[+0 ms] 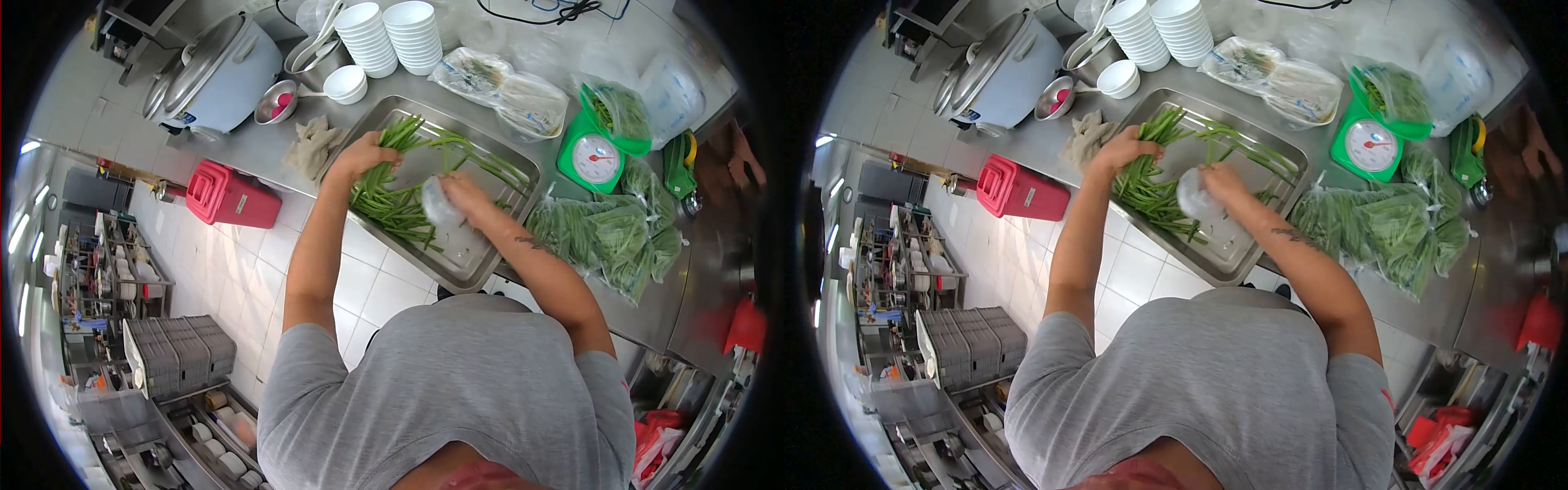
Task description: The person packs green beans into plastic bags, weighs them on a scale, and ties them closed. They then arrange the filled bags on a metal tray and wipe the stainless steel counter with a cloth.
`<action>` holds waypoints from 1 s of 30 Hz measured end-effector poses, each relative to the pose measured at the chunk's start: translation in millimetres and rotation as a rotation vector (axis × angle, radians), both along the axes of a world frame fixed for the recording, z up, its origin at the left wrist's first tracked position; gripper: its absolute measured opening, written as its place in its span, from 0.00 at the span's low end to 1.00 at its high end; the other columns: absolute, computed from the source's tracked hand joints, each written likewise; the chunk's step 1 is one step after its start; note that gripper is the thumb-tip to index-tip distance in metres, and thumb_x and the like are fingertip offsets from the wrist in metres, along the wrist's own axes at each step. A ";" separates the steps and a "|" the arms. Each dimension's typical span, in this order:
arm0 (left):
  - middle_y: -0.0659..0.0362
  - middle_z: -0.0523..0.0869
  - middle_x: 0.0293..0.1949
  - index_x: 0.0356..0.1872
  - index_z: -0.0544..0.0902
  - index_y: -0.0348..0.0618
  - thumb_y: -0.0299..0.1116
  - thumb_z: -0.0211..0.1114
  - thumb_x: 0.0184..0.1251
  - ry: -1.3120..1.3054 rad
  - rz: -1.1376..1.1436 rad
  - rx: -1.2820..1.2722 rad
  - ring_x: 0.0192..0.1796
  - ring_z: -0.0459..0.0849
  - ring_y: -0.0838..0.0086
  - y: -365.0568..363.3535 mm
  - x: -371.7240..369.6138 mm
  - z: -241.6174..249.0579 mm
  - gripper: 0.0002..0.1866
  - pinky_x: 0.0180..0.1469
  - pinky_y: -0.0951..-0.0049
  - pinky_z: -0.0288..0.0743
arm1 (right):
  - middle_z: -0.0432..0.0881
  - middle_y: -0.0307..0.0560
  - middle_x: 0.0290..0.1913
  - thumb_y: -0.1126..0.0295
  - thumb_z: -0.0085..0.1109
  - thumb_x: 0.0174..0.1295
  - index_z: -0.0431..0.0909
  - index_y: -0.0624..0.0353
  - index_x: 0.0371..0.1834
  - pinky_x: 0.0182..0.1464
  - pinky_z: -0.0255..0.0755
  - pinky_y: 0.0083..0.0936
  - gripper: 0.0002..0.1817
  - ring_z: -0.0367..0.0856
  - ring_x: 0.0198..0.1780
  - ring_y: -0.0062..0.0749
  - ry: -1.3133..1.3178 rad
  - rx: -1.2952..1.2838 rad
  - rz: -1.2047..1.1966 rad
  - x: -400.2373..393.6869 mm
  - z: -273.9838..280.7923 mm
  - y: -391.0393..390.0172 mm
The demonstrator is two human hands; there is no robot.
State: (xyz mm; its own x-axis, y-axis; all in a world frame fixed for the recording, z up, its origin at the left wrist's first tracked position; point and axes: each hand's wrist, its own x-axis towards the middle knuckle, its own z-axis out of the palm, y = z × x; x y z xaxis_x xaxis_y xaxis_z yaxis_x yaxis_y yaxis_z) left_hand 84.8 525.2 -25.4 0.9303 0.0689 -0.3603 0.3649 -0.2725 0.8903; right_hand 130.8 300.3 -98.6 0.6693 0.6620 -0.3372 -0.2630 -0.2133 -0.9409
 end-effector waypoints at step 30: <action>0.45 0.83 0.44 0.62 0.68 0.37 0.23 0.60 0.48 -0.161 -0.276 0.654 0.49 0.82 0.62 -81.7 -3.6 -40.7 0.33 0.53 0.67 0.73 | 0.74 0.49 0.28 0.67 0.59 0.57 0.78 0.58 0.35 0.31 0.70 0.29 0.07 0.78 0.30 0.36 -0.352 0.098 -0.382 51.1 -5.2 -0.4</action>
State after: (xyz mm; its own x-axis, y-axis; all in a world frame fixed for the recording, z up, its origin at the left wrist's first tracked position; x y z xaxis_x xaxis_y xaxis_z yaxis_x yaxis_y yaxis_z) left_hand 81.1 443.5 -66.1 0.9829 -0.0211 -0.1831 0.0847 -0.8307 0.5502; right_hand 181.8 299.9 -103.7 0.9308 0.3655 0.0026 0.0305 -0.0706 -0.9970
